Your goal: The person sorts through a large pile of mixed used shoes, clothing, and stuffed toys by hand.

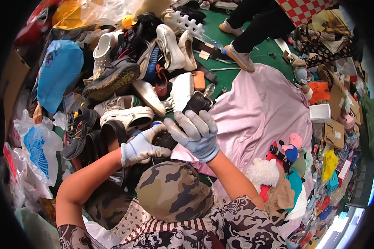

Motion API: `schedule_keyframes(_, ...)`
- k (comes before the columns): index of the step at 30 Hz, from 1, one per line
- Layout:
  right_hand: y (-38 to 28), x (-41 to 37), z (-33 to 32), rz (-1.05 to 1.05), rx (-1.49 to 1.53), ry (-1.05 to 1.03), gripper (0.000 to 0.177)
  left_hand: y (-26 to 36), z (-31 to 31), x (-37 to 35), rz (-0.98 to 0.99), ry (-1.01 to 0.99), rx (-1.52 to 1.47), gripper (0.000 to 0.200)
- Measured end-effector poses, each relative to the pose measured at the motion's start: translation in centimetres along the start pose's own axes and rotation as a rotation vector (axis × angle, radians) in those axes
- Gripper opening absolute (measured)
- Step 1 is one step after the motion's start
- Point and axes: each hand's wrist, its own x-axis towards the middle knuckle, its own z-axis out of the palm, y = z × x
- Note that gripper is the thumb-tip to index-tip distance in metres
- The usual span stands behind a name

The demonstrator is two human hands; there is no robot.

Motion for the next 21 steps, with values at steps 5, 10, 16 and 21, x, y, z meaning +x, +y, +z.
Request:
schedule_keyframes(5, 2.0, 0.0, -1.3, 0.700, 0.366, 0.098, 0.070, -2.4, -0.8, 1.1, 0.136, 0.114, 0.009, 0.055)
schedule_keyframes(10, 3.2, -0.9, -2.0, 1.246, 1.673, 0.200, 0.055, -4.0, -1.6, 2.2, 0.389, 0.298, 0.243, 0.049)
schedule_keyframes(16, 3.0, -0.8, -1.8, 1.276, 2.009, 0.202, 0.049, -1.9, -1.6, 1.5, 0.493, 0.510, 0.675, 0.054)
schedule_keyframes(21, 3.0, -0.5, -1.7, 1.349, 1.972, 0.050, 0.049, -1.8, -2.2, 1.5, 0.553, 0.520, 0.645, 0.049)
